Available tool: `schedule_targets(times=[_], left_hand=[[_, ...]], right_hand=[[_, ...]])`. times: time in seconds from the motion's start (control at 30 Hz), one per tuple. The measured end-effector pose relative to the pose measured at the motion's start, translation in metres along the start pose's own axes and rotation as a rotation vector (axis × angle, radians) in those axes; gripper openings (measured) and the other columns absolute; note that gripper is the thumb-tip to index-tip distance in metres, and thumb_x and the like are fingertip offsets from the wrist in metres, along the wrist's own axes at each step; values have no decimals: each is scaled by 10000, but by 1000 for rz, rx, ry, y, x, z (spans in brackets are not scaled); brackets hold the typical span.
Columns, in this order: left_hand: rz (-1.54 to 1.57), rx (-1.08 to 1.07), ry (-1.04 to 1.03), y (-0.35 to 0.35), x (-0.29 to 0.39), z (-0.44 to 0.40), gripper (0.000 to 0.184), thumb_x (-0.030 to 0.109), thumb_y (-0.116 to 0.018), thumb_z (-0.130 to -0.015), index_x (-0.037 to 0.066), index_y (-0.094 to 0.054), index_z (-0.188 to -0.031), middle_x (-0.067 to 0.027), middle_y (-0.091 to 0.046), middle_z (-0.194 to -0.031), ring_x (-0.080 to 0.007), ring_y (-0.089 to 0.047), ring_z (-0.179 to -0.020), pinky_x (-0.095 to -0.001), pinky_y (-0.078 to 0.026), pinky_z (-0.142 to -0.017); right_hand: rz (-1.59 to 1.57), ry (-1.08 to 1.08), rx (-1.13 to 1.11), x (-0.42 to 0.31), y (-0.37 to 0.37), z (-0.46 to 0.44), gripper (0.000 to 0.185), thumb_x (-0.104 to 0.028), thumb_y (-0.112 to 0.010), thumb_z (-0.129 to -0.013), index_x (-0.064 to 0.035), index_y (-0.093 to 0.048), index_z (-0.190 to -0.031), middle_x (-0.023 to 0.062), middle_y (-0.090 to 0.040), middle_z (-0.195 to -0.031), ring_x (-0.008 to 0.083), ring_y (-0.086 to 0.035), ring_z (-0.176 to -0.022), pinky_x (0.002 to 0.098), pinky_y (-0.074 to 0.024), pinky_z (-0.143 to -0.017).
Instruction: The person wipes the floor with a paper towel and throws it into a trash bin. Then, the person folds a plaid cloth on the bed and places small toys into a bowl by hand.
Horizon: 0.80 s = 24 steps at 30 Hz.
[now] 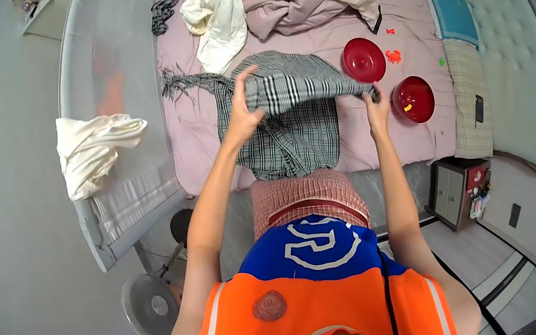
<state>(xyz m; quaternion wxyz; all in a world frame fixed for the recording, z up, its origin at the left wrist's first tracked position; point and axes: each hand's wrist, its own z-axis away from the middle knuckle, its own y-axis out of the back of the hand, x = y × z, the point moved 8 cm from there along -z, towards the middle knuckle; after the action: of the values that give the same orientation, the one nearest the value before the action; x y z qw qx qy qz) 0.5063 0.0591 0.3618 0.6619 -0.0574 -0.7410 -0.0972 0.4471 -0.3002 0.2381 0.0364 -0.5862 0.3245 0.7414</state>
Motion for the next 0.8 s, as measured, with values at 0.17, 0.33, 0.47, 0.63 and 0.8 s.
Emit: schedule_targets(times=[0.17,0.33,0.47,0.63,0.8], left_hand=[[163,-64,126,-24,-14,44,705,-147,-449,-573,21,-428,-1258,-91,-441,-1258,-187,-408,-1196,-281,-251,-1048],[337,-89,231,-30,-24,67,660,-147,-444,-569,26,-453,-1207,-75,-453,-1225,-180,-417,-1192,-300,-256,-1057],[551,-82,284,-32,10,71,696,-139,-441,-553,28,-442,-1229,-66,-462,-1217,-171,-436,-1174,-279,-268,-1047],[-92,-71,70,2,42,64,618,-142,-415,-548,-2,-538,-1138,-118,-570,-1081,-224,-538,-1055,-289,-406,-930],[-675,-20,67,40,23,73,465,-145,-439,-591,1,-628,-990,-202,-548,-880,-391,-545,-826,-387,-452,-740]], right_hand=[[591,-47,-205,17,-9,48,764,-375,-698,-738,35,-396,-1307,270,-481,-1230,367,-482,-1126,414,-366,-970],[358,722,-523,-137,-65,130,913,-502,-703,-688,49,-355,-1327,256,-402,-1328,388,-345,-1267,472,-272,-1044],[353,809,-541,-148,-92,148,709,-339,-690,-723,-6,-426,-1291,219,-473,-1257,334,-423,-1205,444,-281,-1031],[282,541,-438,-83,-86,98,338,47,-478,-665,-15,-560,-987,191,-553,-987,353,-509,-951,411,-384,-869],[146,620,-189,-122,-41,98,352,92,-411,-653,-22,-551,-955,166,-578,-955,355,-532,-954,423,-411,-822]])
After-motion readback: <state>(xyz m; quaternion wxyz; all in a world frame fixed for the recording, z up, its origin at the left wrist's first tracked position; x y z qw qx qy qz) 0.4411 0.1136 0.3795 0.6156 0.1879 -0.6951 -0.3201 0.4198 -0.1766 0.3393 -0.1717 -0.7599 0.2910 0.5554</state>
